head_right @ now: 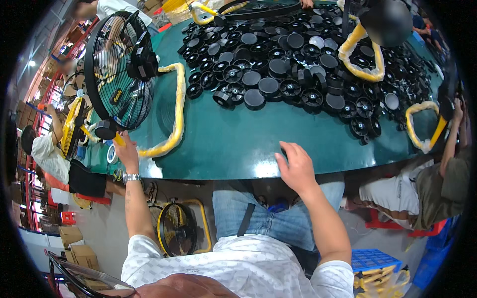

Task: The recorder is assembling a black industrial fan by attaching the protective grate and components.

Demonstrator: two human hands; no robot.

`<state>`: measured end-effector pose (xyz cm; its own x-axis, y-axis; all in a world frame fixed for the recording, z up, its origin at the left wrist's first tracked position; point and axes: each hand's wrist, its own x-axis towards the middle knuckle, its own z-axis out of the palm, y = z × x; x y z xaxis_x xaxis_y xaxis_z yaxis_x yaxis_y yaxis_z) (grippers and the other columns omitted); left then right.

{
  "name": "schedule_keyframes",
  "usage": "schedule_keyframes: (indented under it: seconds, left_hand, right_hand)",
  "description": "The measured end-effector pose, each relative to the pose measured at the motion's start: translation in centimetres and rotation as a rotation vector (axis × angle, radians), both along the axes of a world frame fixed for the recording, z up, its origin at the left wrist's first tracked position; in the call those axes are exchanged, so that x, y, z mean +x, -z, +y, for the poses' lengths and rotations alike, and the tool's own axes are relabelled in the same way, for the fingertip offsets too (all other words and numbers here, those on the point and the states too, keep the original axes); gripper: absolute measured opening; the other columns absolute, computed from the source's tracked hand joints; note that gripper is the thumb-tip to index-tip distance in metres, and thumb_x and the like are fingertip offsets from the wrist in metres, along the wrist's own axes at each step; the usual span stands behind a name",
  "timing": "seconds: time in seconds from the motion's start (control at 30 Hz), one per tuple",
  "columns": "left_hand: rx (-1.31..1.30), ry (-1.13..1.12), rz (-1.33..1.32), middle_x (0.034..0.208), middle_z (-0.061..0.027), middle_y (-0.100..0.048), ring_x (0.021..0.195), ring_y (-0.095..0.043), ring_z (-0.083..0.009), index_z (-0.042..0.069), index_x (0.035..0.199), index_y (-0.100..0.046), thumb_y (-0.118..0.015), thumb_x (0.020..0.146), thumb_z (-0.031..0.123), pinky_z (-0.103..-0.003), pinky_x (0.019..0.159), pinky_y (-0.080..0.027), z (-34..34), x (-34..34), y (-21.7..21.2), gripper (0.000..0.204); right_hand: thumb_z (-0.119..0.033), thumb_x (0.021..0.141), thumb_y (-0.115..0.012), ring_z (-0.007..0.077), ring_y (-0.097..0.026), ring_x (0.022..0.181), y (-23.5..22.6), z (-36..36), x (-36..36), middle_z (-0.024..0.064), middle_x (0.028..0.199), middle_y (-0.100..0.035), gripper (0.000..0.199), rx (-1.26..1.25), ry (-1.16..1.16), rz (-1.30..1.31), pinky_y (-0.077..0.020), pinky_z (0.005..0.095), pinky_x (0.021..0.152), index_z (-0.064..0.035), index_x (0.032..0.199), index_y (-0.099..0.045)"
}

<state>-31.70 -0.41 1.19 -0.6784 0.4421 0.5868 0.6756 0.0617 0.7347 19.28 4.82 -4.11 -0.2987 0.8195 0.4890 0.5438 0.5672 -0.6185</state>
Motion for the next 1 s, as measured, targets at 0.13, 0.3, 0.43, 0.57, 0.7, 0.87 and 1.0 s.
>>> schedule_keyframes:
  seconds: [0.13,0.3,0.43,0.57,0.7,0.87,1.0]
  left_hand:
    - [0.005,-0.006,0.041,0.085,-0.0101,-0.067,0.061,-0.065,-0.0177,-0.002,0.114,-0.056,-0.061,0.097,0.036,-0.029,0.054,-0.051,4.3,-1.6,0.0,0.042]
    - [-0.083,-0.121,0.185,0.080,-0.0147,-0.069,0.061,-0.067,-0.0256,0.001,0.115,-0.056,-0.060,0.095,0.042,-0.036,0.058,-0.052,9.5,-4.5,0.0,0.046]
    - [-0.132,-0.189,0.211,0.065,-0.0148,-0.065,0.060,-0.067,-0.0294,0.004,0.115,-0.057,-0.061,0.094,0.042,-0.040,0.062,-0.051,13.3,-6.7,-0.1,0.044]
    - [-0.205,-0.218,0.356,0.083,-0.0169,-0.067,0.077,-0.069,-0.0294,0.003,0.115,-0.057,-0.059,0.096,0.037,-0.040,0.070,-0.052,16.8,-12.2,2.7,0.040]
    - [-0.413,-0.163,0.788,0.105,-0.0188,-0.064,0.087,-0.065,-0.0302,0.005,0.121,-0.059,-0.055,0.096,0.026,-0.040,0.078,-0.050,20.1,-22.5,6.3,0.032]
    - [-0.735,-0.143,0.907,0.120,-0.0224,-0.062,0.090,-0.061,-0.0334,0.005,0.127,-0.061,-0.053,0.096,0.014,-0.042,0.083,-0.048,23.0,-29.7,8.5,0.032]
    - [-0.628,-0.020,0.330,0.105,-0.0281,-0.064,0.090,-0.062,-0.0348,-0.009,0.117,-0.056,-0.061,0.096,0.028,-0.043,0.080,-0.048,20.6,-22.6,8.2,0.043]
  right_hand:
    - [-0.006,0.082,-0.070,0.0352,-0.065,0.094,1.4,-0.1,1.0,0.0176,0.104,-0.067,0.029,0.082,-0.042,0.029,-0.0527,0.0413,0.082,0.0020,0.109,-0.062]
    - [-0.005,0.079,-0.071,0.0330,-0.066,0.088,1.7,0.2,0.3,0.0155,0.099,-0.068,0.028,0.159,0.023,0.003,-0.0532,0.0404,0.076,0.0007,0.105,-0.063]
    - [-0.004,0.078,-0.071,0.0302,-0.067,0.084,1.7,0.2,-0.3,0.0125,0.095,-0.069,0.024,0.219,0.056,-0.073,-0.0527,0.0381,0.072,-0.0016,0.101,-0.064]
    - [-0.005,0.075,-0.071,0.0277,-0.069,0.085,2.0,0.5,-0.7,0.0105,0.093,-0.069,0.024,0.263,0.068,-0.126,-0.0530,0.0377,0.072,-0.0029,0.098,-0.065]
    - [-0.008,0.074,-0.072,0.0262,-0.069,0.087,2.4,0.2,-0.6,0.0091,0.095,-0.070,0.024,0.246,0.084,-0.158,-0.0538,0.0374,0.074,-0.0052,0.098,-0.067]
    - [-0.013,0.078,-0.070,0.0243,-0.068,0.086,2.5,-0.3,0.3,0.0081,0.095,-0.069,0.020,0.268,0.108,-0.131,-0.0532,0.0360,0.073,-0.0057,0.096,-0.067]
    - [-0.013,0.080,-0.069,0.0236,-0.066,0.081,2.9,-0.5,0.5,0.0068,0.092,-0.067,0.016,0.304,0.112,-0.048,-0.0522,0.0361,0.071,-0.0059,0.095,-0.067]
